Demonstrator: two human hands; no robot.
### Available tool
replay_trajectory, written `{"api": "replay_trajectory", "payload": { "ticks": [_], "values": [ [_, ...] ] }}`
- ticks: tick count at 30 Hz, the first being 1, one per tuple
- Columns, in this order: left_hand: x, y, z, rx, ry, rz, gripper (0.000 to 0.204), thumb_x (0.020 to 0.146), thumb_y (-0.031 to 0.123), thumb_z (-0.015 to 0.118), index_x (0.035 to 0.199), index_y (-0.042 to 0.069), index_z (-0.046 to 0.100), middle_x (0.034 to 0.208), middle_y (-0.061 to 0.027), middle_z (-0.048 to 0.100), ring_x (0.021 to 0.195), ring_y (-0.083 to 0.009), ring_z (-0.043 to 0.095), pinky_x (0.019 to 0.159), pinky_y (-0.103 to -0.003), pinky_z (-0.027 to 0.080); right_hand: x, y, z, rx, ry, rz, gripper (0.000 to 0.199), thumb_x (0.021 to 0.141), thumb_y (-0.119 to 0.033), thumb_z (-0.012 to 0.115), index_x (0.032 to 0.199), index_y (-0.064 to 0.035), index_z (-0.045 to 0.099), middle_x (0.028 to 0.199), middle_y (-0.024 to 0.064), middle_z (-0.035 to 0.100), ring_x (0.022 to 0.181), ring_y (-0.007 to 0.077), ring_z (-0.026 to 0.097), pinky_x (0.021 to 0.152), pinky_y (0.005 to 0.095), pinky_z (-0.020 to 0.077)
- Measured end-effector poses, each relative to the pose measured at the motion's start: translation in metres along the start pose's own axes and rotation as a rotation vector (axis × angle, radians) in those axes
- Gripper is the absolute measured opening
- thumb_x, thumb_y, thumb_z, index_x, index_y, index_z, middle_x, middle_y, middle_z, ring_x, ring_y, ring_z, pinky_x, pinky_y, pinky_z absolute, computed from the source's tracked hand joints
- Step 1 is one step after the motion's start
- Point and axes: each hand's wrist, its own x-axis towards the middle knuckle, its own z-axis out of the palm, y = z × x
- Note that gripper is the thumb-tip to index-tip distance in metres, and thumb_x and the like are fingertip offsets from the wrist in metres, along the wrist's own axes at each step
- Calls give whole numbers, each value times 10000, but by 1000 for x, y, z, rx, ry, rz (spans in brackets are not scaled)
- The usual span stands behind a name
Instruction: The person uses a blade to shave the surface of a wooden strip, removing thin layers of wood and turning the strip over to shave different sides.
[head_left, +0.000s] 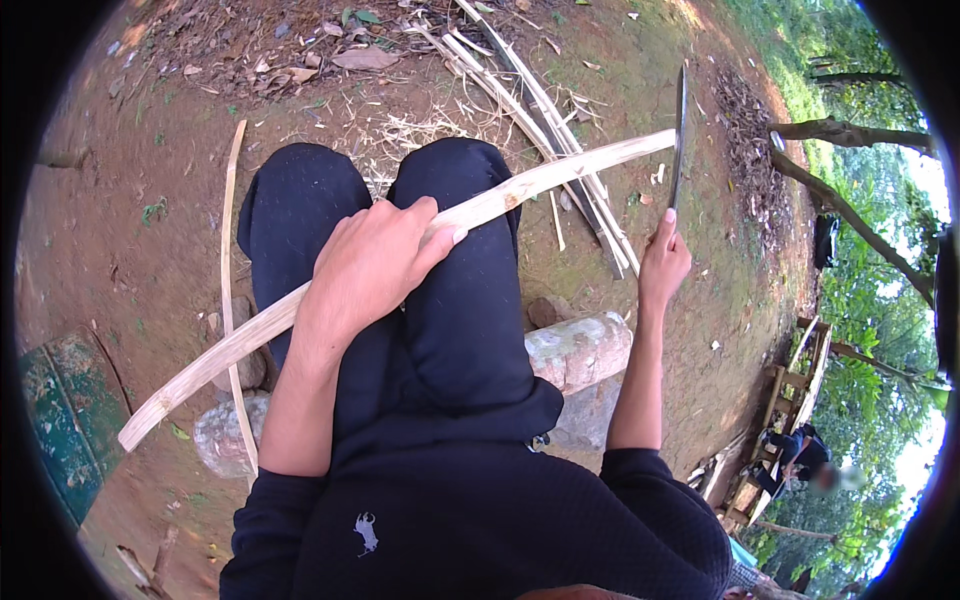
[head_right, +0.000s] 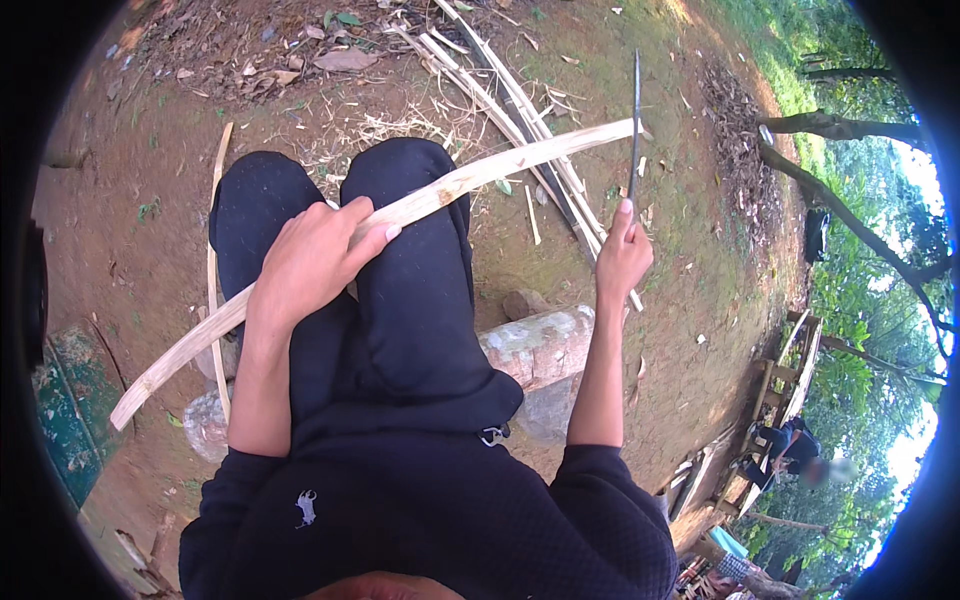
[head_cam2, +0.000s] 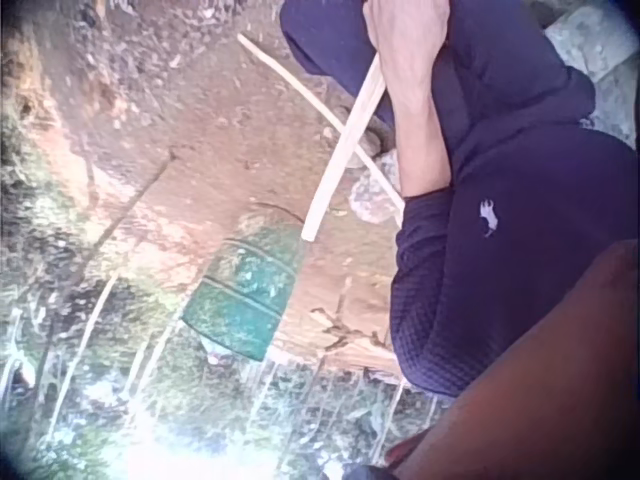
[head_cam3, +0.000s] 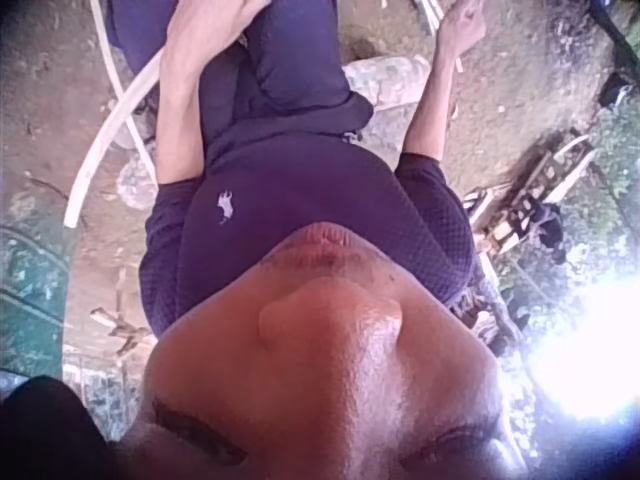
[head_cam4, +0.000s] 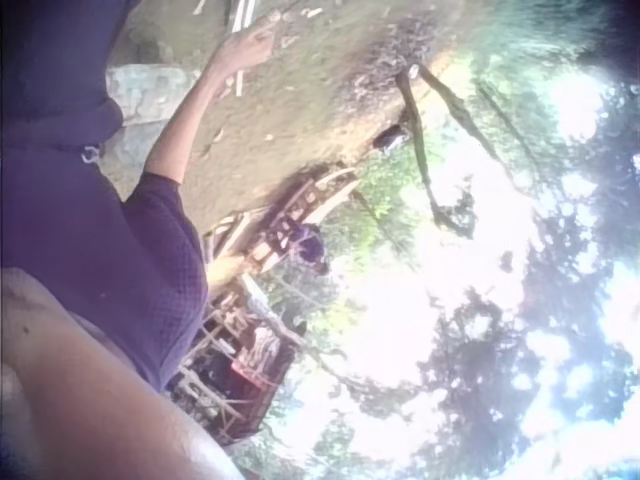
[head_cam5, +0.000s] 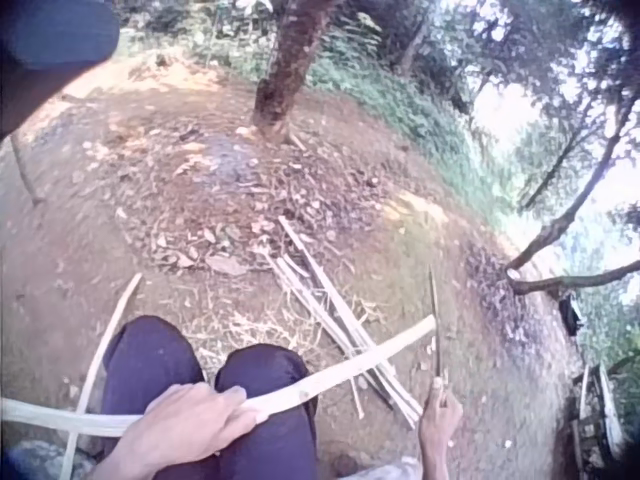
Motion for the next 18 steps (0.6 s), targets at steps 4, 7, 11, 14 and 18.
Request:
{"api": "replay_trajectory", "payload": {
  "ticks": [4, 7, 11, 14, 18],
  "values": [
    [2, 2, 3, -21, 24, 37, 384, 981, 351, 627, 828, 0, 593, 637, -231, 592, 673, -447, 622, 625, -509, 476, -53, -33, -11, 164, -185, -58, 561, 993, -492, 633, 695, -23, 564, 526, -11, 450, 484, 110, 397, 449, 346, 289],
    [2, 1, -1, -2, 38, 72, 378, 978, 327, 635, 802, -3, 579, 631, -235, 580, 651, -447, 614, 604, -499, 463, -82, -72, -15, 30, -231, -240, 523, 915, -493, 735, 717, -42, 559, 515, 1, 486, 440, 159, 467, 414, 364, 348],
    [-14, 1, -20, -7, -59, 20, 380, 986, 304, 622, 795, -19, 565, 626, -232, 568, 635, -449, 599, 605, -497, 458, -93, -97, -16, -58, -192, -448, 504, 828, -496, 813, 758, -47, 596, 547, 55, 544, 459, 244, 551, 452, 380, 421],
    [-23, 5, -25, 7, -78, -7, 364, 1002, 296, 592, 843, -31, 566, 718, -242, 590, 716, -458, 604, 671, -503, 466, -104, -106, -14, -51, -275, -382, 515, 808, -504, 825, 775, -44, 597, 564, 77, 564, 482, 282, 575, 474, 393, 440],
    [-20, 8, -5, 46, 116, 67, 396, 1037, 331, 526, 916, -43, 567, 860, -255, 592, 859, -473, 600, 784, -512, 462, -105, -114, -9, -8, -352, -332, 487, 839, -431, 818, 775, -22, 562, 542, 83, 528, 480, 266, 527, 491, 381, 429]
  ]
}}
